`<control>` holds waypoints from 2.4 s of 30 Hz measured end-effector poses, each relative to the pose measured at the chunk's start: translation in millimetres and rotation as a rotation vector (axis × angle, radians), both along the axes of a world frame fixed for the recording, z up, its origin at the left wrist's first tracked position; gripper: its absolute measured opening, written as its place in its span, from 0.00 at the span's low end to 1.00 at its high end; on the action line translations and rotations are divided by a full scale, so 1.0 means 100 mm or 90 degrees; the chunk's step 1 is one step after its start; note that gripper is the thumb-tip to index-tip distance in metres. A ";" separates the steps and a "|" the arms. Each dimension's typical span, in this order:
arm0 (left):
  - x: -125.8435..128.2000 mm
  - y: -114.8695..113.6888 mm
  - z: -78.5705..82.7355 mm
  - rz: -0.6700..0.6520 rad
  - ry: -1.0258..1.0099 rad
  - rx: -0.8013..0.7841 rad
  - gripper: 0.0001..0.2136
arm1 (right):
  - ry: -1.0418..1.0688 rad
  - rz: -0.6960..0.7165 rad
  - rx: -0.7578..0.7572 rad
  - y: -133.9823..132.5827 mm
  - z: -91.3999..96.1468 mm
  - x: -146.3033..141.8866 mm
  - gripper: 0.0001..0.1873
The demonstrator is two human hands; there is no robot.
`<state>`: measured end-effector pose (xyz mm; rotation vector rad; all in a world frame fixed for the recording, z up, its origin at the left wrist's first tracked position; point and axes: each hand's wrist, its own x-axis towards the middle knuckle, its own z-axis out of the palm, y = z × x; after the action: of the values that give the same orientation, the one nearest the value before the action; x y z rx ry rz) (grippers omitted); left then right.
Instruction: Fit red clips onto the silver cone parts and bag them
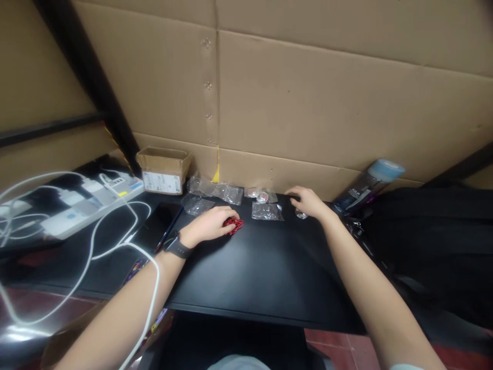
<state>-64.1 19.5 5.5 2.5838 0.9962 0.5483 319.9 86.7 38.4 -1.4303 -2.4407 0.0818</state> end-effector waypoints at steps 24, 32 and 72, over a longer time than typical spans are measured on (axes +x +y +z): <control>-0.05 0.04 0.00 0.023 -0.012 0.017 0.11 | 0.193 -0.076 -0.046 -0.48 -0.37 0.55 0.13; -0.03 0.04 -0.04 0.029 -0.017 0.030 0.11 | 0.276 -0.100 -0.012 -0.61 -0.19 0.39 0.17; 0.44 -0.25 -0.10 0.014 0.043 0.100 0.07 | 0.315 0.207 -0.227 -1.08 -0.15 -0.61 0.20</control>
<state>-19.9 -5.8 -4.6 2.7495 1.0434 0.5693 258.5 -21.5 23.1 -0.9583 -2.2715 0.8698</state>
